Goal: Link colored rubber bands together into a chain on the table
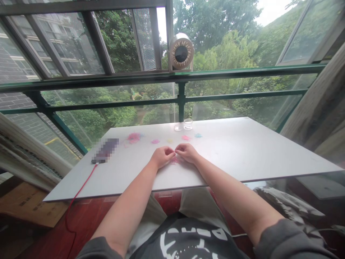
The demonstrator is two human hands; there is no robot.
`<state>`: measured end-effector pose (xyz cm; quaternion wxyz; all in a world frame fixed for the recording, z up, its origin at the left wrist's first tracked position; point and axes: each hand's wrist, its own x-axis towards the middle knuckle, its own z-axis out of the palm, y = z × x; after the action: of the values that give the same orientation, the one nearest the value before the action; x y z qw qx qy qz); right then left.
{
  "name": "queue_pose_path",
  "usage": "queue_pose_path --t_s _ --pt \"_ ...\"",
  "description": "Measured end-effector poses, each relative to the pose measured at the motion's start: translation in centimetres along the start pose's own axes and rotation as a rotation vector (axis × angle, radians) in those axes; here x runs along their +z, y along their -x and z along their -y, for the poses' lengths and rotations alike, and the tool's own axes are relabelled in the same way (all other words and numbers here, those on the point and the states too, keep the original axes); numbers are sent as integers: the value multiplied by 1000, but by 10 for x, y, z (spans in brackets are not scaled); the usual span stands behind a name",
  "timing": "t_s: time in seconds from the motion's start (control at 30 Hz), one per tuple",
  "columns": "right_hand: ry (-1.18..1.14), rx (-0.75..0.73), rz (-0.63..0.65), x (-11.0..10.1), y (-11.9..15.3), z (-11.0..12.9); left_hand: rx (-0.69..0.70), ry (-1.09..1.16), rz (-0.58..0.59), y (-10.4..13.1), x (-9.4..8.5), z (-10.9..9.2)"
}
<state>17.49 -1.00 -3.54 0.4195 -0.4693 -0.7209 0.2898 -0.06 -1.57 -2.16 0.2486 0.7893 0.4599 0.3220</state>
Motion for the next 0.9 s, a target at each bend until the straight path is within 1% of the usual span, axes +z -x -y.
queue_pose_path --t_s 0.3,0.5,0.7,0.9 --pt "32 -15 6 0 2 2 1 11 -37 -2 2 6" --pt "18 -21 11 0 2 1 -40 13 -17 -2 3 6" --pt "20 -42 11 -1 2 2 -41 -32 2 -3 3 6" --pt "-34 -15 -3 0 4 1 -44 -31 39 -4 3 7"
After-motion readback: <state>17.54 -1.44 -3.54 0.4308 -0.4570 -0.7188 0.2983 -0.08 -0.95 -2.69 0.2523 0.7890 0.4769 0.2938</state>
